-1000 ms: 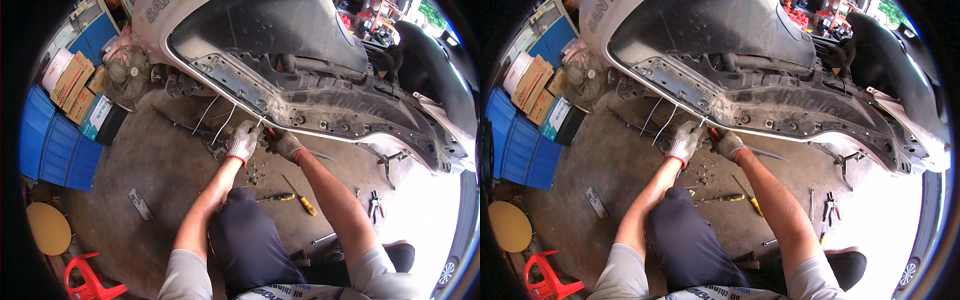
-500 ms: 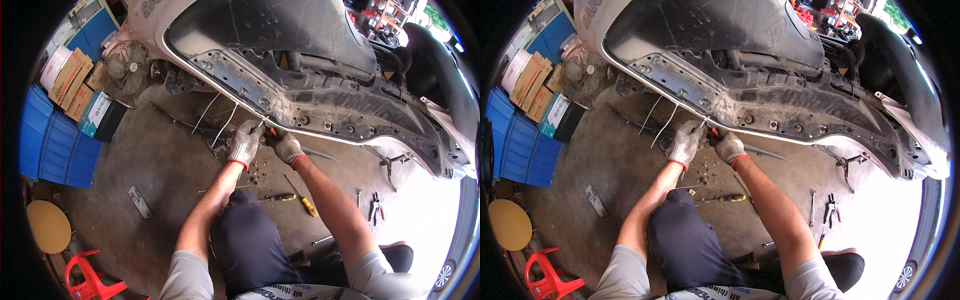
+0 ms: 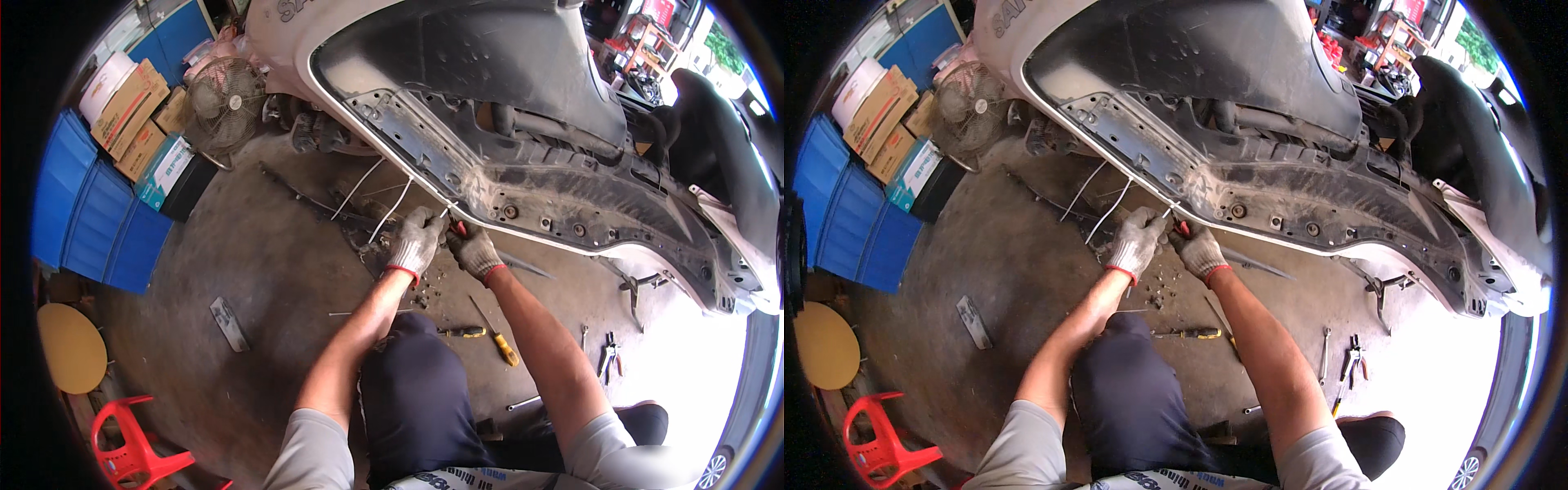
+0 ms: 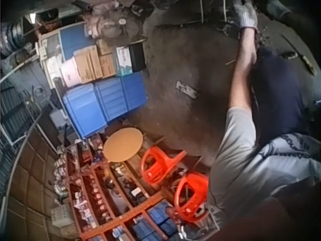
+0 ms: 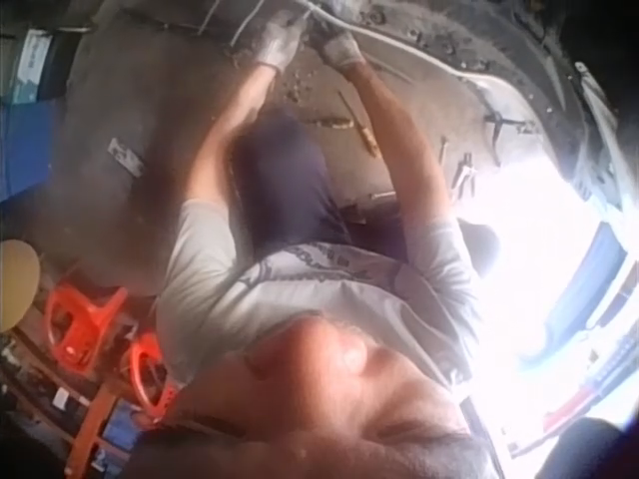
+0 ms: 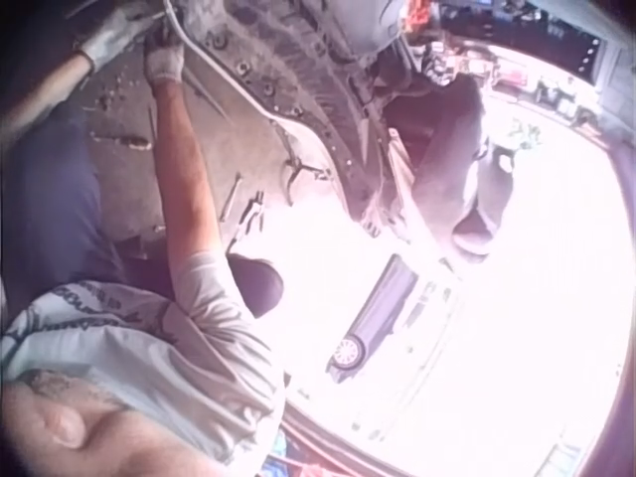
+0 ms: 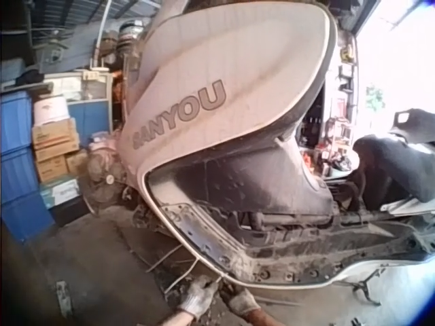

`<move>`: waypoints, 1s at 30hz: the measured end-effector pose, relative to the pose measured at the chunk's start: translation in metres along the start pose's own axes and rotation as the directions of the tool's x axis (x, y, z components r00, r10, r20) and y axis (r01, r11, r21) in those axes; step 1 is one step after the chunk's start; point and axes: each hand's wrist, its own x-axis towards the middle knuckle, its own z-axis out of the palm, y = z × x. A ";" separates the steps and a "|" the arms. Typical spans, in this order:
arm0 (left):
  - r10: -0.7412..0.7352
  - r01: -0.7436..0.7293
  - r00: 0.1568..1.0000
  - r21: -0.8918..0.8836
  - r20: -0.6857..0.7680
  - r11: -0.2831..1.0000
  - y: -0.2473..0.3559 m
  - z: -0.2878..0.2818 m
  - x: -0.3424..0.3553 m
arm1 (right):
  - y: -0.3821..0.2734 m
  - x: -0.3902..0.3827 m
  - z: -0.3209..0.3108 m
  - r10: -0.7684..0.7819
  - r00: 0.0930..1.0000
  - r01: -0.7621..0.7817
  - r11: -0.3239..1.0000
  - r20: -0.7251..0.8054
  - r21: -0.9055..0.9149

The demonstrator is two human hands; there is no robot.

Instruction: The recorder is removing and adjusting the plastic body panels of a scooter using a screwdriver and pliers.

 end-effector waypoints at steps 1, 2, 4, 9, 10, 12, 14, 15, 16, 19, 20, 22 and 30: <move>0.019 -0.019 1.000 0.034 -0.022 0.999 -0.002 -0.002 0.000 | 0.003 0.001 0.002 -0.010 1.000 0.010 0.998 0.005 -0.063; 0.039 -0.036 0.998 0.068 -0.043 0.997 -0.005 -0.004 0.001 | 0.003 0.000 0.003 -0.018 1.000 0.020 0.992 0.011 -0.126; 0.018 -0.016 0.998 0.025 -0.052 1.000 -0.014 -0.009 0.000 | 0.005 -0.010 0.003 -0.022 1.000 0.027 0.959 0.020 -0.283; -0.085 0.088 0.994 -0.041 0.068 0.995 -0.056 -0.032 0.005 | 0.007 -0.023 0.001 0.143 0.989 -0.140 0.988 0.033 -0.065; -0.086 0.088 0.995 -0.038 0.059 0.995 -0.075 -0.045 0.004 | -0.004 -0.023 0.003 0.133 0.990 -0.127 0.982 0.037 -0.141; -0.109 0.006 0.989 0.695 0.104 0.719 -0.090 -0.051 -0.004 | -0.019 -0.015 0.002 0.073 0.995 -0.060 0.982 0.066 -0.178; 0.053 -0.087 0.996 0.734 0.069 0.674 -0.088 -0.056 -0.014 | -0.040 -0.009 0.010 0.008 0.994 0.015 0.979 0.110 -0.205; 0.057 -0.037 0.998 0.588 -0.015 0.808 -0.089 -0.070 -0.012 | -0.053 -0.009 0.020 0.047 0.986 -0.042 0.998 0.160 -0.037; 0.048 -0.001 0.994 0.417 -0.102 0.909 -0.090 -0.082 -0.010 | -0.066 -0.008 0.031 0.077 0.973 -0.108 0.986 0.219 0.129; 0.228 -0.189 0.959 0.220 -0.170 0.957 -0.012 -0.060 -0.020 | -0.066 0.009 0.029 0.105 0.965 -0.142 0.979 0.240 0.145; 0.218 -0.203 0.961 0.104 -0.172 0.974 -0.002 -0.063 -0.017 | -0.075 0.011 0.033 0.118 0.963 -0.155 0.978 0.242 0.141; 0.291 -0.275 0.939 0.107 -0.185 0.956 0.019 -0.052 -0.009 | -0.057 0.030 0.030 0.100 0.970 -0.134 0.980 0.223 0.144; -0.020 -0.002 0.985 -0.126 -0.169 0.992 0.045 -0.049 0.004 | -0.069 0.037 0.021 -0.068 0.994 0.097 0.889 0.080 -0.447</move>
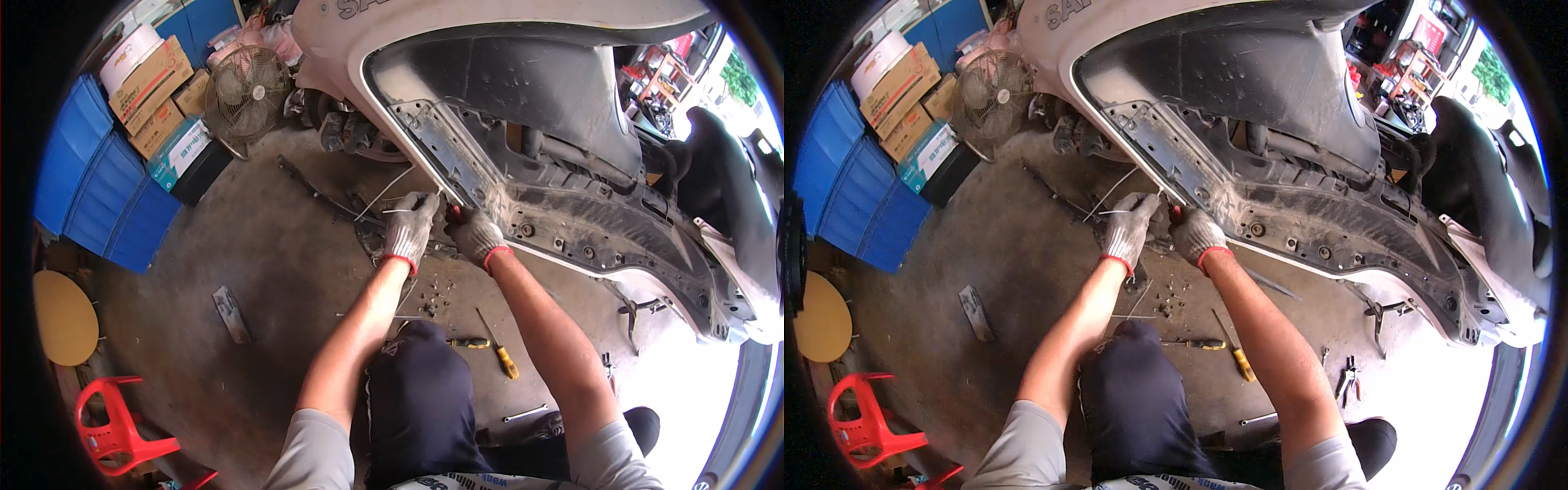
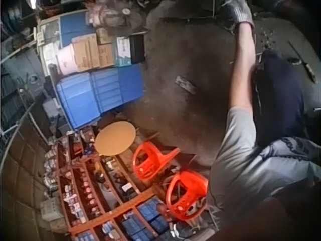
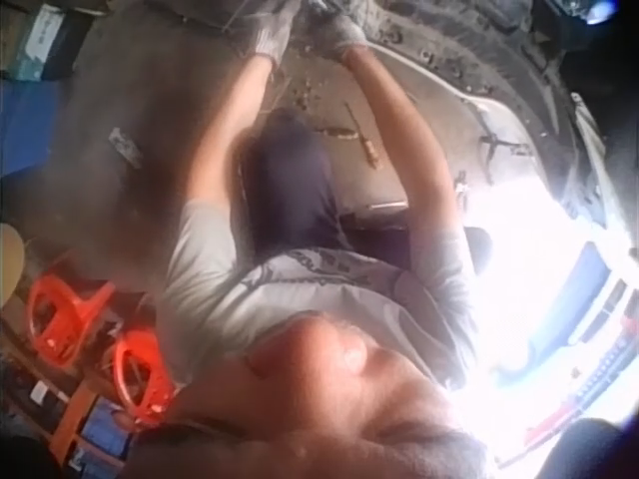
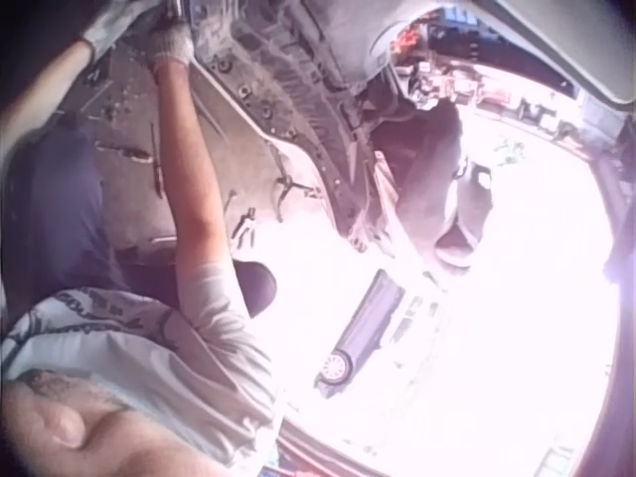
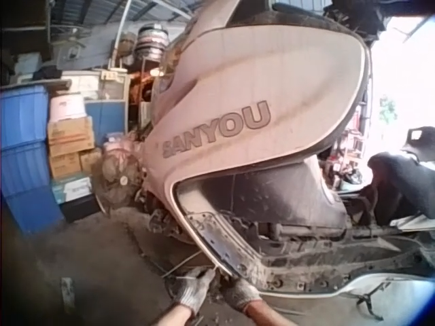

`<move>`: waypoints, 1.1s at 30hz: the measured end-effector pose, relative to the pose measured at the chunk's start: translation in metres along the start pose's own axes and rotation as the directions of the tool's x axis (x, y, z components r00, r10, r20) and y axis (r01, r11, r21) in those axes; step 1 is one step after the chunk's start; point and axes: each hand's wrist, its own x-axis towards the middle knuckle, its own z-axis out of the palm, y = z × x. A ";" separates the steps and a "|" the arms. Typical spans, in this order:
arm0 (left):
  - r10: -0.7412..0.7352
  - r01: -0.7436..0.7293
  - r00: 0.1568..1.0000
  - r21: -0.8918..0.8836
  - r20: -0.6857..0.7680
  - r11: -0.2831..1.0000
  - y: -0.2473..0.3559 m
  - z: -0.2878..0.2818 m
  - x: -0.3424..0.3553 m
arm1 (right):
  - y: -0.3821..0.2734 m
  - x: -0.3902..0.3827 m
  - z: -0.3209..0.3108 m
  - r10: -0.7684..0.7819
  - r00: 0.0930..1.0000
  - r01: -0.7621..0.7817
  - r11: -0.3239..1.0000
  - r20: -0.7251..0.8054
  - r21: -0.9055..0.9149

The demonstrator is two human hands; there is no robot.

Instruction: The recorder is removing and adjusting the plastic body panels of a scooter using a screwdriver and pliers.

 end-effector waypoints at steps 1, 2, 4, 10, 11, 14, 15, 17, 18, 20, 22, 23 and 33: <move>0.030 -0.028 0.999 -0.084 0.023 0.996 -0.006 0.002 0.005 | -0.002 0.000 -0.006 0.033 0.999 -0.031 0.994 0.019 -0.102; 0.064 -0.056 0.997 -0.167 0.039 0.984 -0.009 0.002 0.009 | -0.011 0.000 -0.013 0.063 0.997 -0.055 0.978 0.036 -0.202; 0.101 -0.099 0.995 -0.188 -0.003 0.977 -0.017 0.004 0.014 | -0.024 0.000 -0.022 0.090 0.994 -0.073 0.969 0.061 -0.237; 0.002 0.008 1.000 -0.333 0.029 0.943 -0.018 0.011 0.012 | -0.065 -0.010 -0.053 0.187 0.979 -0.127 0.873 0.084 -0.471; 0.002 0.009 0.999 -0.345 0.032 0.939 -0.019 0.013 0.012 | -0.069 -0.011 -0.056 0.204 0.976 -0.134 0.848 0.082 -0.513; 0.011 0.011 0.999 -0.416 0.051 0.909 -0.023 0.016 0.015 | -0.065 -0.004 -0.059 0.183 0.981 -0.110 0.807 0.068 -0.580; 0.022 0.003 0.998 -0.422 0.055 0.907 -0.026 0.016 0.015 | -0.068 -0.004 -0.059 0.184 0.981 -0.109 0.801 0.069 -0.588; 0.034 -0.006 0.998 -0.435 0.056 0.900 -0.032 0.015 0.019 | -0.079 -0.006 -0.064 0.149 0.981 -0.029 0.753 0.128 -0.658; 0.071 -0.031 0.995 -0.457 0.070 0.889 -0.036 0.014 0.021 | -0.083 -0.005 -0.065 0.147 0.981 -0.024 0.747 0.129 -0.664; 0.108 -0.054 0.991 -0.486 0.083 0.872 -0.039 0.015 0.023 | -0.090 -0.004 -0.068 0.155 0.971 0.018 0.710 0.181 -0.704; 0.090 -0.023 0.990 -0.521 0.104 0.853 -0.038 0.017 0.023 | -0.097 -0.004 -0.070 0.184 0.965 0.008 0.689 0.186 -0.724; 0.091 -0.023 0.990 -0.527 0.104 0.850 -0.038 0.017 0.022 | -0.100 -0.004 -0.071 0.210 0.959 -0.001 0.675 0.191 -0.738; 0.080 -0.001 0.989 -0.540 0.123 0.842 -0.037 0.014 0.023 | -0.122 -0.009 -0.070 0.275 0.937 -0.045 0.706 0.215 -0.707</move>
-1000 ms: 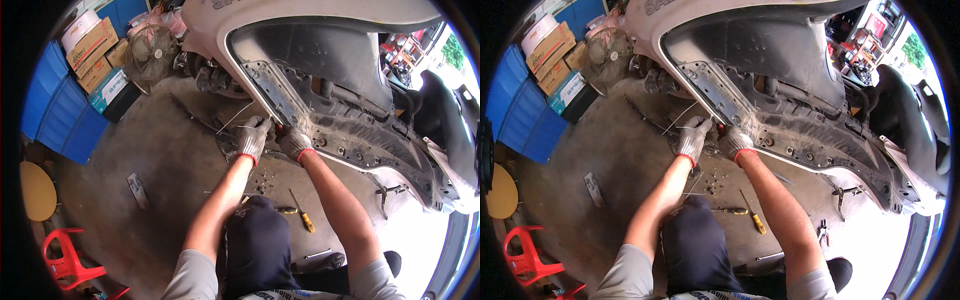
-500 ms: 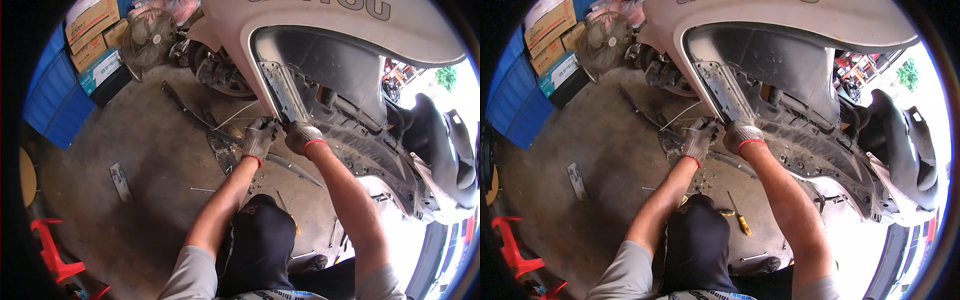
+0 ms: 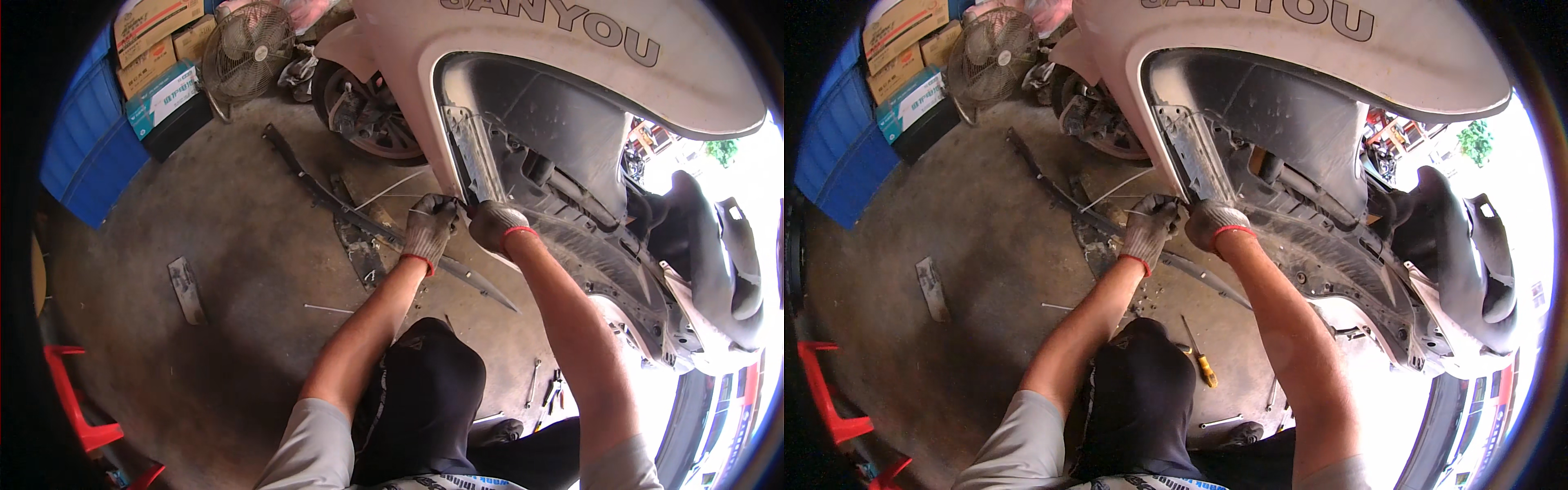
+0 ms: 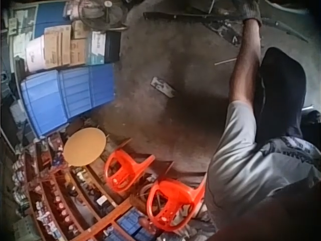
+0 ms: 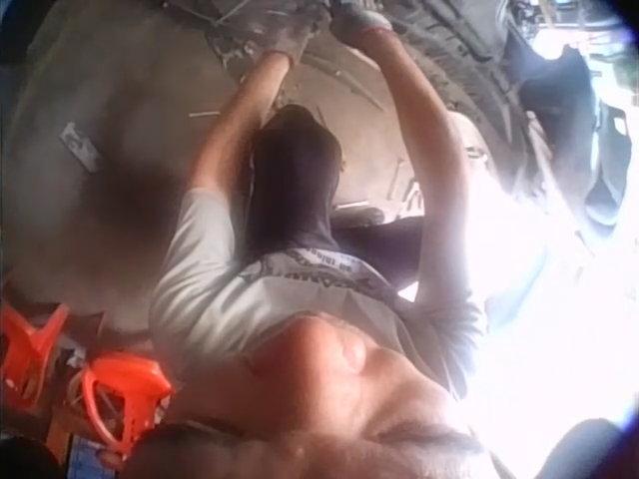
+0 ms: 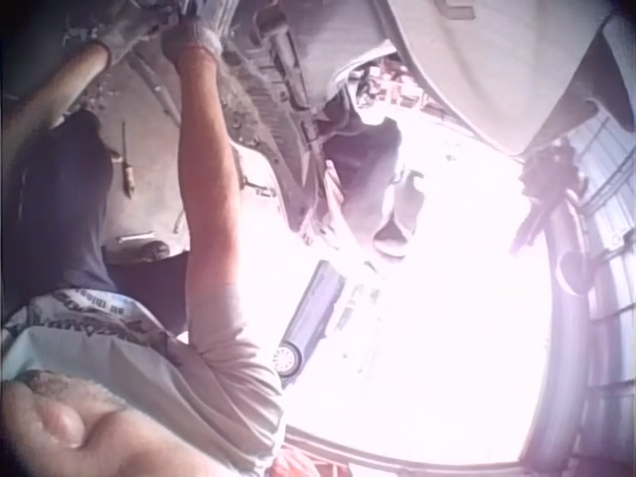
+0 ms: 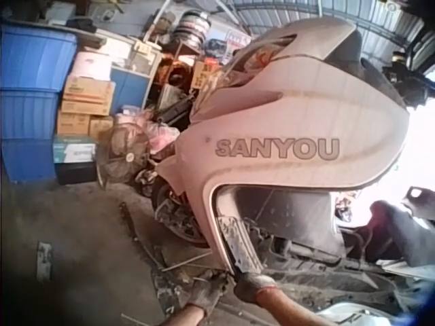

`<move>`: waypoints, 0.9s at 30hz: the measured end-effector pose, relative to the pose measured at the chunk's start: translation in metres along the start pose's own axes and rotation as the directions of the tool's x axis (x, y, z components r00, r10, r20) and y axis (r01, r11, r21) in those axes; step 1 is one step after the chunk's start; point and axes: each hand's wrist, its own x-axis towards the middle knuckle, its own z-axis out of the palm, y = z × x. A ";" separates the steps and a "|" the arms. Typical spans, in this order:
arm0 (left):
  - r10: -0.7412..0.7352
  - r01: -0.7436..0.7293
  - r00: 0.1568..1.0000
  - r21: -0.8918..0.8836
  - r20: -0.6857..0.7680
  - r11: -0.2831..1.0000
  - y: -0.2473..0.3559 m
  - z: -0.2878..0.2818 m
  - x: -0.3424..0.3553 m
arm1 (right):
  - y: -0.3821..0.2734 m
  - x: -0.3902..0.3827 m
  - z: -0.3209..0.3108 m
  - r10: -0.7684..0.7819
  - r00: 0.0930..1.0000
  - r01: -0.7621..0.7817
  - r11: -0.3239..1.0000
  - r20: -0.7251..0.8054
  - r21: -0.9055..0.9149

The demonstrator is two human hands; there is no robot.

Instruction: The recorder is removing and adjusting the plastic body panels of a scooter using a screwdriver and pliers.

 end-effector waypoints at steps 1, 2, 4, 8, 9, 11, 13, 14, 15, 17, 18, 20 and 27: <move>-0.008 0.008 1.000 0.005 -0.010 1.000 0.002 0.002 -0.002 | 0.005 0.005 0.007 -0.015 0.999 0.016 1.000 -0.041 0.016; -0.007 0.007 1.000 0.007 -0.012 1.000 0.002 0.000 -0.002 | 0.008 0.011 0.015 -0.036 0.996 0.039 0.999 -0.082 0.033; 0.002 0.000 0.999 -0.045 0.037 0.999 0.001 0.005 -0.001 | 0.025 0.028 0.033 0.029 0.998 -0.022 0.992 -0.059 0.122; 0.008 -0.008 1.000 0.029 -0.013 1.000 0.006 -0.002 -0.006 | 0.010 0.012 0.028 0.019 1.000 -0.016 0.974 -0.012 0.225; 0.001 0.000 1.000 0.063 -0.014 0.998 0.007 -0.001 -0.006 | 0.015 0.017 0.034 0.021 1.000 -0.017 0.974 -0.014 0.224; -0.006 0.008 1.000 0.097 -0.016 0.995 0.011 0.001 -0.008 | 0.022 0.028 0.047 -0.021 0.992 0.052 0.968 -0.126 0.247; 0.003 -0.003 1.000 0.088 -0.004 0.996 0.016 0.003 -0.011 | 0.024 0.029 0.050 0.011 0.992 0.023 0.963 -0.124 0.270; 0.005 -0.004 1.000 0.090 -0.010 0.996 0.015 0.000 -0.011 | 0.020 0.029 0.051 0.036 0.992 0.001 0.956 -0.120 0.292; -0.006 0.009 1.000 0.158 -0.020 0.987 0.015 -0.004 -0.011 | 0.019 0.029 0.054 0.029 0.992 0.007 0.956 -0.119 0.292; -0.017 0.023 0.999 0.221 -0.029 0.975 0.011 -0.009 -0.010 | 0.022 0.031 0.064 -0.039 0.982 0.077 0.976 -0.185 0.203; -0.023 0.037 0.998 0.276 -0.054 0.961 0.008 -0.011 -0.011 | 0.028 0.037 0.073 -0.042 0.982 0.080 0.976 -0.185 0.202; -0.025 0.048 0.997 0.324 -0.075 0.945 -0.001 -0.017 -0.010 | 0.043 0.052 0.091 0.027 0.993 0.033 0.879 -0.118 0.476; -0.157 0.173 0.968 0.068 -0.196 0.983 -0.065 -0.096 0.003 | -0.002 0.043 0.113 0.017 0.999 0.033 0.562 -0.051 0.827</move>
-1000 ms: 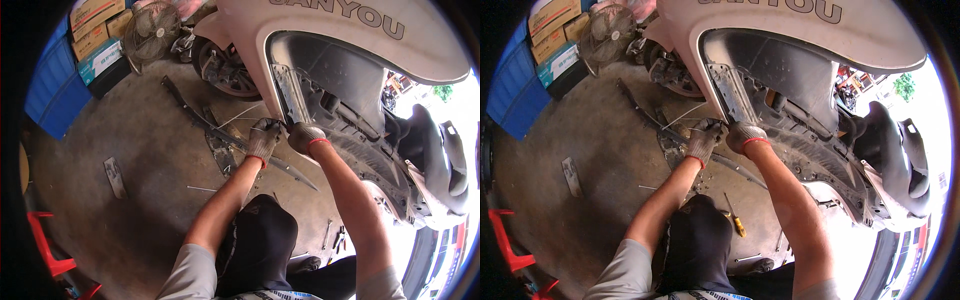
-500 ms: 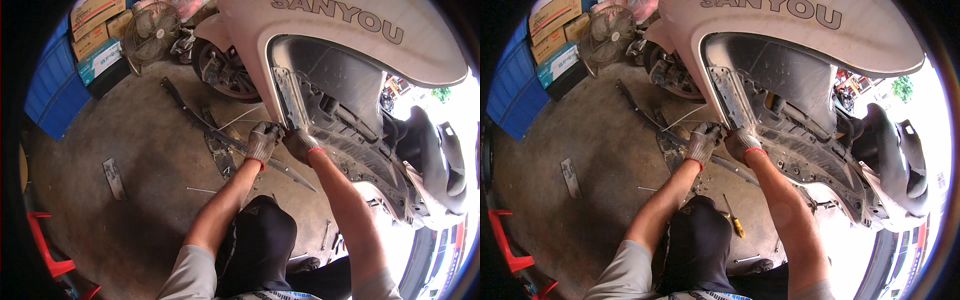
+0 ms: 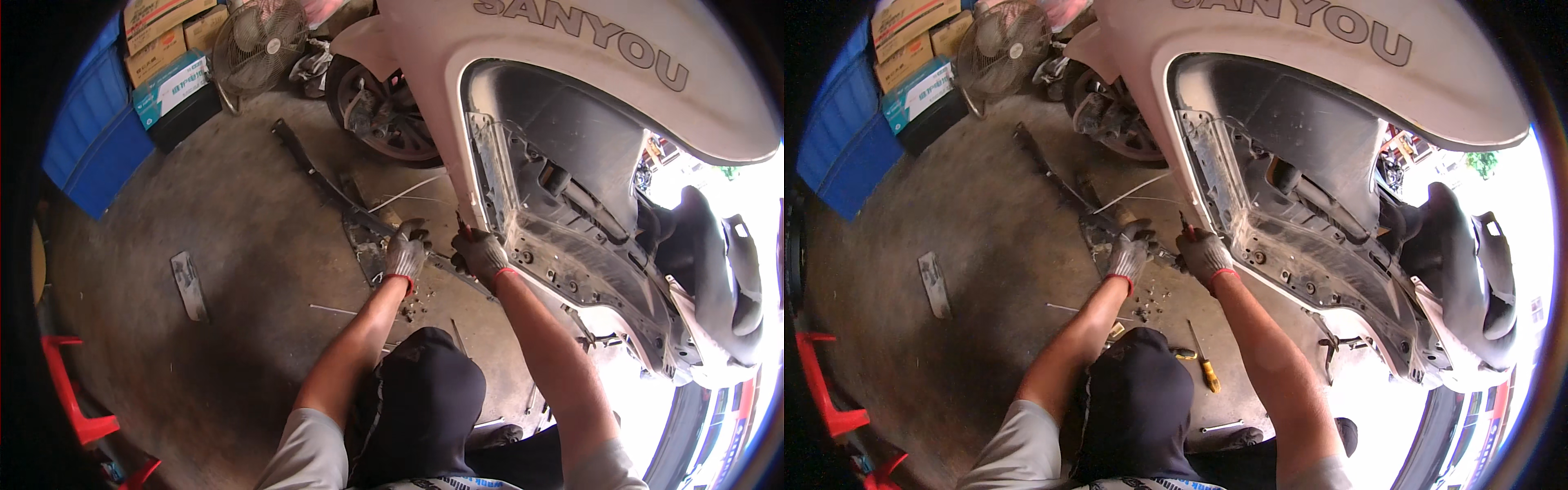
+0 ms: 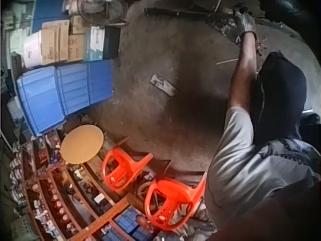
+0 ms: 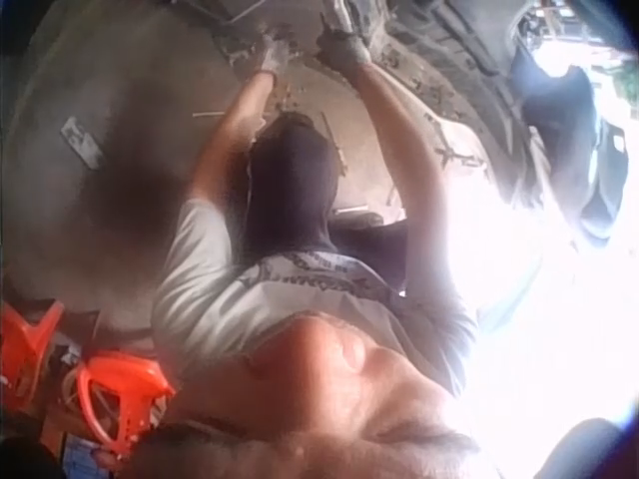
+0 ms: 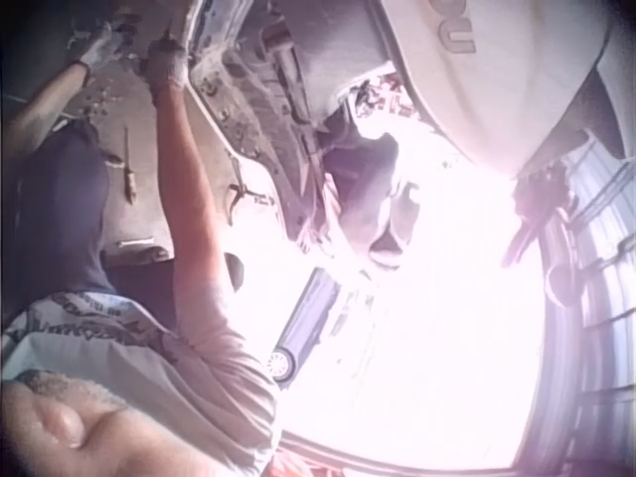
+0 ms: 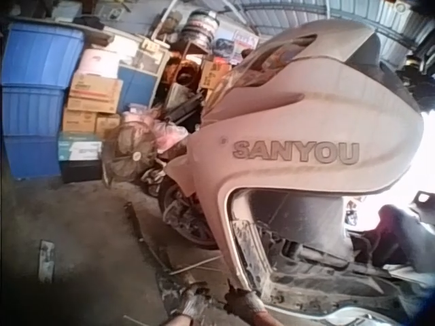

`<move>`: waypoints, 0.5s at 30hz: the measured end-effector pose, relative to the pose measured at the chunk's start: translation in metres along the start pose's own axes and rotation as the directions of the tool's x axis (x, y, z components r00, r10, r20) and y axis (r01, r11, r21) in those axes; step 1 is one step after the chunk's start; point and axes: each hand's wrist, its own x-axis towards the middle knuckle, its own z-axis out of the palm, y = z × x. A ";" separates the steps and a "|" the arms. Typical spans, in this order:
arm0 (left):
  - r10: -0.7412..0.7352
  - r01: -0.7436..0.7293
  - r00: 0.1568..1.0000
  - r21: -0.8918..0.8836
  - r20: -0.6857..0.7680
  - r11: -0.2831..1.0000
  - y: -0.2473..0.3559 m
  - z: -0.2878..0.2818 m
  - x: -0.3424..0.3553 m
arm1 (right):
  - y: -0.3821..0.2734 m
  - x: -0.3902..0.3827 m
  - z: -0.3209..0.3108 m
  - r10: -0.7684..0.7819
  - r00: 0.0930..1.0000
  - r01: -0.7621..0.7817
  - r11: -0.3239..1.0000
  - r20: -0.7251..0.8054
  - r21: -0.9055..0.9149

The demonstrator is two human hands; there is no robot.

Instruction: The recorder is removing and adjusting the plastic body panels of a scooter using a screwdriver and pliers.

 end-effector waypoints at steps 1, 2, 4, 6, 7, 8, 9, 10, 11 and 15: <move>0.127 -0.128 0.992 -0.052 -0.010 0.990 -0.010 -0.008 0.013 | 0.007 0.011 0.005 -0.102 0.995 0.102 0.991 0.002 -0.083; 0.249 -0.251 0.968 -0.102 -0.027 0.963 -0.014 -0.014 0.021 | 0.008 0.017 0.012 -0.101 0.995 0.102 0.991 0.012 -0.083; 0.157 -0.156 0.988 -0.103 0.003 0.982 0.018 0.024 0.014 | 0.019 0.031 0.001 -0.144 0.971 0.103 0.972 -0.190 -0.213; 0.082 -0.083 0.996 -0.073 -0.024 0.994 0.059 0.028 0.002 | -0.007 0.024 0.009 -0.064 0.986 0.037 0.985 -0.156 -0.168; 0.098 -0.098 0.995 -0.064 0.010 0.993 0.075 0.029 0.000 | -0.011 0.030 0.012 -0.018 0.984 -0.007 0.990 -0.178 -0.143; 0.115 -0.112 0.993 -0.055 0.042 0.992 0.085 0.029 0.001 | -0.012 0.038 0.017 0.028 0.980 -0.051 0.992 -0.195 -0.116; 0.233 -0.231 0.972 -0.046 0.029 0.972 0.092 0.034 0.003 | -0.006 0.051 0.020 -0.017 0.969 0.001 0.998 -0.246 -0.066; 0.232 -0.231 0.972 -0.053 0.031 0.972 0.099 0.038 0.006 | 0.001 0.062 0.019 -0.018 0.968 0.000 0.997 -0.250 -0.072; 0.147 -0.147 0.989 0.070 0.002 0.987 0.112 0.040 0.003 | 0.002 0.068 0.022 -0.031 0.964 -0.010 0.988 -0.263 -0.153; 0.088 -0.076 0.994 0.154 -0.072 0.985 0.120 0.053 0.010 | 0.016 0.090 0.029 -0.144 0.923 0.052 0.966 -0.358 -0.254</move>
